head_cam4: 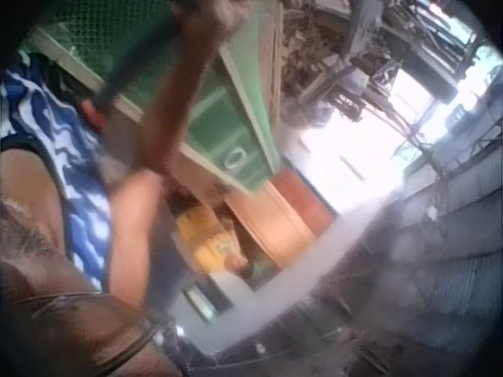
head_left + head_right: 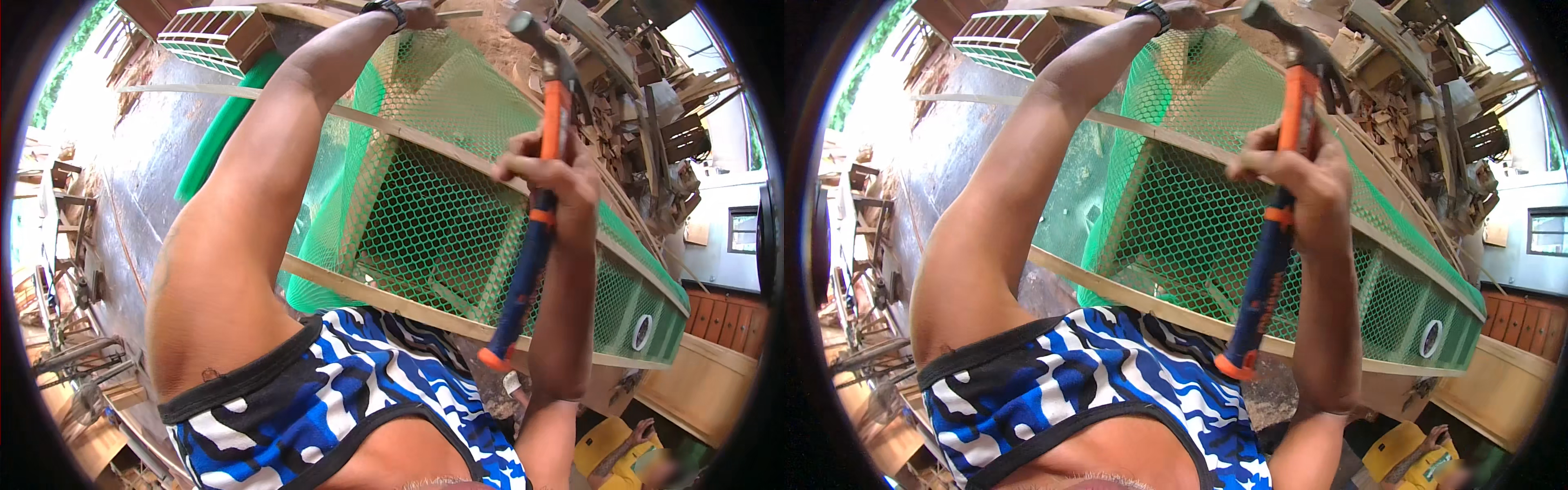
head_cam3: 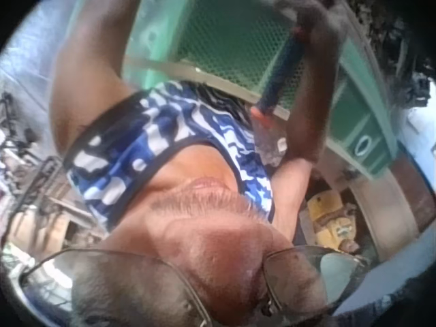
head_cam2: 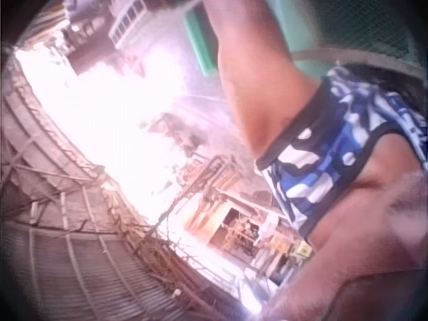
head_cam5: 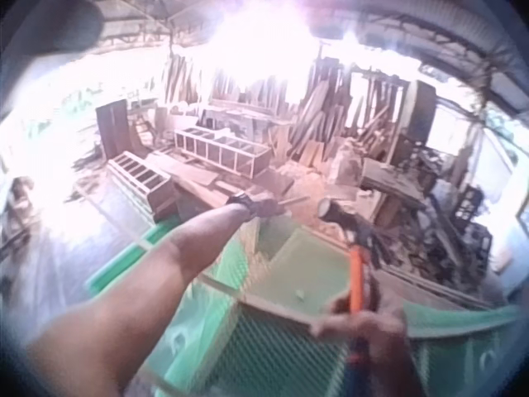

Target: Constructing or repairing a wooden cage structure using a hammer and a hand saw.

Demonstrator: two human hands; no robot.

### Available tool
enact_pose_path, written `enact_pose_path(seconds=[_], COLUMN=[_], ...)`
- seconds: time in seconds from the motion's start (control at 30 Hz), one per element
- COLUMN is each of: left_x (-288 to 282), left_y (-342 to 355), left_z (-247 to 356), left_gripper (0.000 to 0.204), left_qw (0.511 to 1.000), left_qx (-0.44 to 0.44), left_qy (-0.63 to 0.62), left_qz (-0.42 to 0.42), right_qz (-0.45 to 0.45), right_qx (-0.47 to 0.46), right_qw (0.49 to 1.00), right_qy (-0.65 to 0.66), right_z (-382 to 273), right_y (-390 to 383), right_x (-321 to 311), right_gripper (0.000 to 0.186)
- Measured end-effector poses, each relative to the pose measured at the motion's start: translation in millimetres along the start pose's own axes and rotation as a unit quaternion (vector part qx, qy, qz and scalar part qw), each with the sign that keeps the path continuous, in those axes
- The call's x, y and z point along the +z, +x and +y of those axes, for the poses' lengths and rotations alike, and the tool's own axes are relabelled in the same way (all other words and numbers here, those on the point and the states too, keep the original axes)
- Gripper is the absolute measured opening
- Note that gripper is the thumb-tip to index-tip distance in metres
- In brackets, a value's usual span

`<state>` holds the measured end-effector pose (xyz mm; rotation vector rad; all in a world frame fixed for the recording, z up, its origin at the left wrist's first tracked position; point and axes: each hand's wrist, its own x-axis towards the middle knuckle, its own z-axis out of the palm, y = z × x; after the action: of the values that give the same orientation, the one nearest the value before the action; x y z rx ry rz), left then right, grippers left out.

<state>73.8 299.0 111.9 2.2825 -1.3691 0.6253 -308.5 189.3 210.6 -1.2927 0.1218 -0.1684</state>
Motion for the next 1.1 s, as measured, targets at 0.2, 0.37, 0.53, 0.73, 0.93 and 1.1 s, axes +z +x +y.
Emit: enact_pose_path(seconds=[0.2,0.37,0.53,0.73,0.93,1.1], left_x=[30,32,-1,-11,15,43], left_y=[-16,-25,-4,-31,-15,-21], left_z=[-106,-114,-31,-62,-42,-57], left_gripper=[0.056,0.064,0.066,0.055,0.048,0.047], left_qw=[0.964,0.976,0.988,0.969,0.976,0.973], left_qx=[-0.169,-0.172,-0.149,-0.229,-0.207,-0.203], left_qy=[0.006,0.024,0.024,0.092,0.071,0.106], left_qz=[-0.204,-0.129,-0.018,-0.021,0.002,-0.038], right_qz=[-0.101,-0.125,-0.081,-0.128,-0.109,-0.108], right_qx=[-0.002,0.012,0.013,-0.001,0.01,0.012], right_qw=[0.914,0.928,0.927,0.934,0.918,0.912], right_qy=[-0.394,-0.35,-0.366,-0.333,-0.381,-0.396], right_z=[31,68,67,70,66,63], right_y=[28,34,26,27,27,27], right_x=[52,51,26,48,33,36], right_gripper=[0.04,0.044,0.048,0.049,0.047,0.046])
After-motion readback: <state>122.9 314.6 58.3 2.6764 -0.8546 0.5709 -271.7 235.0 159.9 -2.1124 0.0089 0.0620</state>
